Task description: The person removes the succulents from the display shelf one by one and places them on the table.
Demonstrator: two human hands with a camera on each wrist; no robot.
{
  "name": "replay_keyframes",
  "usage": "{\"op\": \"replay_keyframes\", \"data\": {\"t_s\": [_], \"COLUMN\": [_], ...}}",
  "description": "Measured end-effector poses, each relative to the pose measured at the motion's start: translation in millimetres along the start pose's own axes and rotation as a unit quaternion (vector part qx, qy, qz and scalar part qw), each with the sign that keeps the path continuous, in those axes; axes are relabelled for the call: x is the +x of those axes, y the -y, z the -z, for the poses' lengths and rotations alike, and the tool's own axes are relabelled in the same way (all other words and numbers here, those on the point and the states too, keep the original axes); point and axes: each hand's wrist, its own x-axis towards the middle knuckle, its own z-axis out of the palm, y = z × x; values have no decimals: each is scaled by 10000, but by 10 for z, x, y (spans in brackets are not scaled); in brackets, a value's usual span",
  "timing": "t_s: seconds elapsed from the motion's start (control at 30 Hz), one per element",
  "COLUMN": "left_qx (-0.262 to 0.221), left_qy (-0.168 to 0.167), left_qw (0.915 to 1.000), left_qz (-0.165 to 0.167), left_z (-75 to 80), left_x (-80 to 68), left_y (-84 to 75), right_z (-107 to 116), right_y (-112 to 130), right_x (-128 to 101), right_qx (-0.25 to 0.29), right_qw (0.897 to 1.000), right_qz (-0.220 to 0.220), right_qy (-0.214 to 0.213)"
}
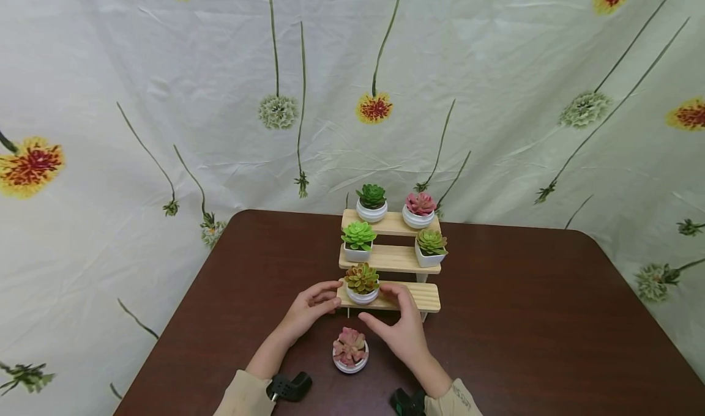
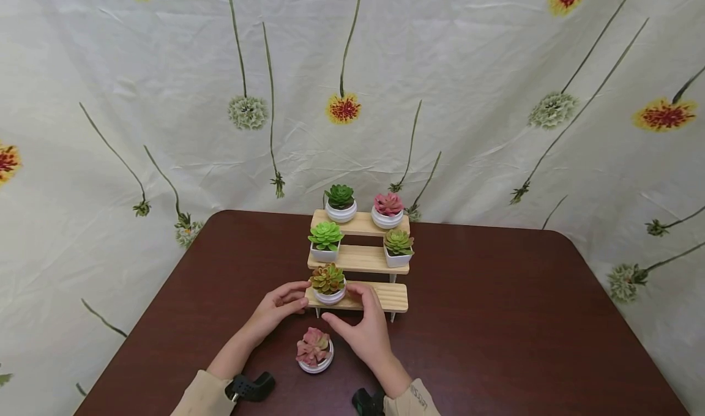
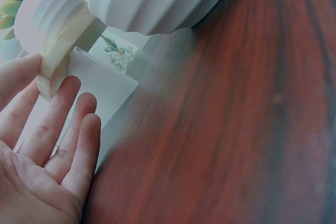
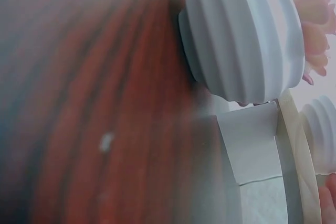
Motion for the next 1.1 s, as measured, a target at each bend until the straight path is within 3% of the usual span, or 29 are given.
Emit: {"op": "replay_keyframes", "data": {"t_s": [0.23,0.4,0.87,1.1], "left_qx": [37,33,71,-34], "left_qy": [-12,7,32,-10], "left_qw": [10000,10000,9999,10000], "left_qz": [-17,-18,-109,-85], "left_z": [3,5,11,53], "left_x": [0,0,9,86], "left_y": [4,8,25,268], "right_z": [-36,-44,-90,-108], "right_y": [-120,-108,-50,-58], "right_x": [57,89,161,165], "right_qx": [21,-287,-374,-472], "right_qw": [9995,9983,9967,9964], "right_qz": [-213,-361,-545,-613], "right_qy": [216,359,468,358]}}
